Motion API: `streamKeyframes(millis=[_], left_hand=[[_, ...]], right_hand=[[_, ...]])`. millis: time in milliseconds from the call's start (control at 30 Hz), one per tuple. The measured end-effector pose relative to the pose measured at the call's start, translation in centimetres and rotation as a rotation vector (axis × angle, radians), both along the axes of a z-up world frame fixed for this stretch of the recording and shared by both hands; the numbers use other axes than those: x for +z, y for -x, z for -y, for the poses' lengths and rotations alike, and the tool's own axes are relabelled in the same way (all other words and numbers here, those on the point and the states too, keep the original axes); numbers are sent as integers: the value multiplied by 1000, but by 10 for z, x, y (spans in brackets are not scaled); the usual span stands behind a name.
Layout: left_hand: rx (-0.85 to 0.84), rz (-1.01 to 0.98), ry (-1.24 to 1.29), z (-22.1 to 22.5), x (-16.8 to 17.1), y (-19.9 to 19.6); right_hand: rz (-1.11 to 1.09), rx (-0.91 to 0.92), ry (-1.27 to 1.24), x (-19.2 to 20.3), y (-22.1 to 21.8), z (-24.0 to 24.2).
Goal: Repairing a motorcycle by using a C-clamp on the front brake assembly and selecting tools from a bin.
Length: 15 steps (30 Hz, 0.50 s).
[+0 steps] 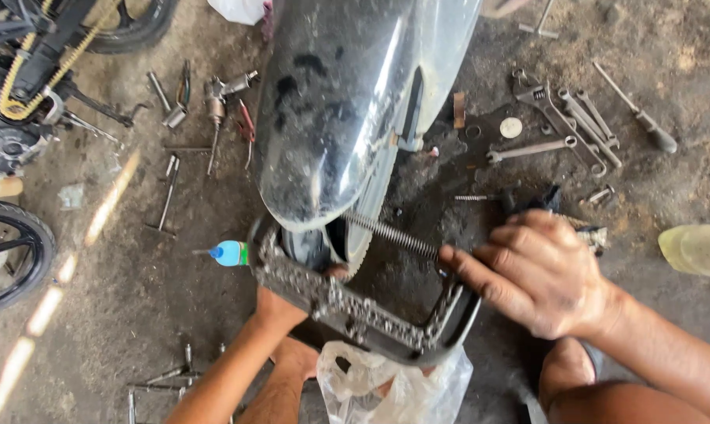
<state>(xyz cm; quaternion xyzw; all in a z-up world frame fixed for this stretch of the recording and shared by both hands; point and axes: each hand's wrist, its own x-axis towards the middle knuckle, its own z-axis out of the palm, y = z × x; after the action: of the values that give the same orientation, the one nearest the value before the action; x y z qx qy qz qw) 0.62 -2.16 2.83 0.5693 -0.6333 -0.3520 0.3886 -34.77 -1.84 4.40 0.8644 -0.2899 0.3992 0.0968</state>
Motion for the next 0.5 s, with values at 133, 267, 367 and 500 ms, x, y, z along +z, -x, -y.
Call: streamKeyframes(millis=[133,267,367,500], left_hand=[[5,6,38,9,12,-9],[5,-2,131,16,16,-11],[-7,-9,200,11,14,-13],[-13,-22,296,6,14,-24]], right_hand=[[17,-50,-71,2,9,7],[-37,-41,-141,31,16,13],[-129,-31,-102,48,16,16],[-287,-64,-128,48,17,18]])
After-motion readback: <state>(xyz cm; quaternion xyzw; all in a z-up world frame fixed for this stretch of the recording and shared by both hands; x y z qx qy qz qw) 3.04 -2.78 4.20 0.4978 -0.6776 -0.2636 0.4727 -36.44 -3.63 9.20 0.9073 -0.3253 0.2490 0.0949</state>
